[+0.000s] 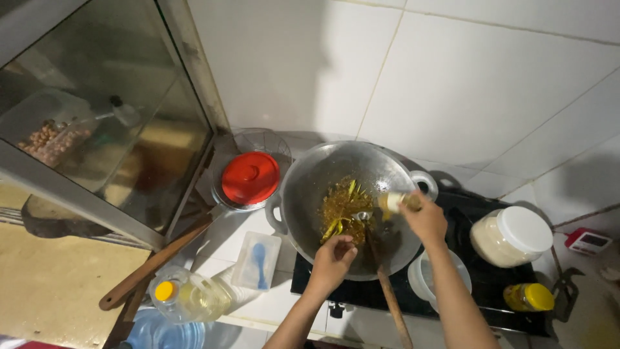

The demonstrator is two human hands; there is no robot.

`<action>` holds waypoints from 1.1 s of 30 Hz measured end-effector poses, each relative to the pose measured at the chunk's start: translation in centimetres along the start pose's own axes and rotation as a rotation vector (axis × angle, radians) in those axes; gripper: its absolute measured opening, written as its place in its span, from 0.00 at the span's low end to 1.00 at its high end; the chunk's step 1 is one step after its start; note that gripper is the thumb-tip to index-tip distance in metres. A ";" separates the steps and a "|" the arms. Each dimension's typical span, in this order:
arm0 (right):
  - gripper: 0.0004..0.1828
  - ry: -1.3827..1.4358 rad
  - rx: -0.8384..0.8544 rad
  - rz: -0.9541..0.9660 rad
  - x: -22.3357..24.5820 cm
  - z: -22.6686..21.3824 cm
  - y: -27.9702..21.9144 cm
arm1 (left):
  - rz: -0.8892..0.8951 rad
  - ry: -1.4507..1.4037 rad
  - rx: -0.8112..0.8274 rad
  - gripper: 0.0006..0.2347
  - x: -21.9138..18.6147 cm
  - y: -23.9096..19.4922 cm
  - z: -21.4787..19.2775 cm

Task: The person stirs ingredients in a wok on a gas stove using a wooden spatula. They add seasoning from a jar and pour water from a measuring jug into the wok, continuing to stir the mixture.

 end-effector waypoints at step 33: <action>0.23 1.329 0.328 0.154 0.4 -1.3 -4.5 | 0.143 0.011 -0.020 0.14 4.6 2.2 2.3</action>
Point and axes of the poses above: each hand's wrist, its own y-axis towards the middle knuckle, its own z-axis out of the palm, x = y × z, the point moved 2 cm from there along y, towards the middle knuckle, and after that the axes turned 10 degrees about -y, right-handed, at the moved point
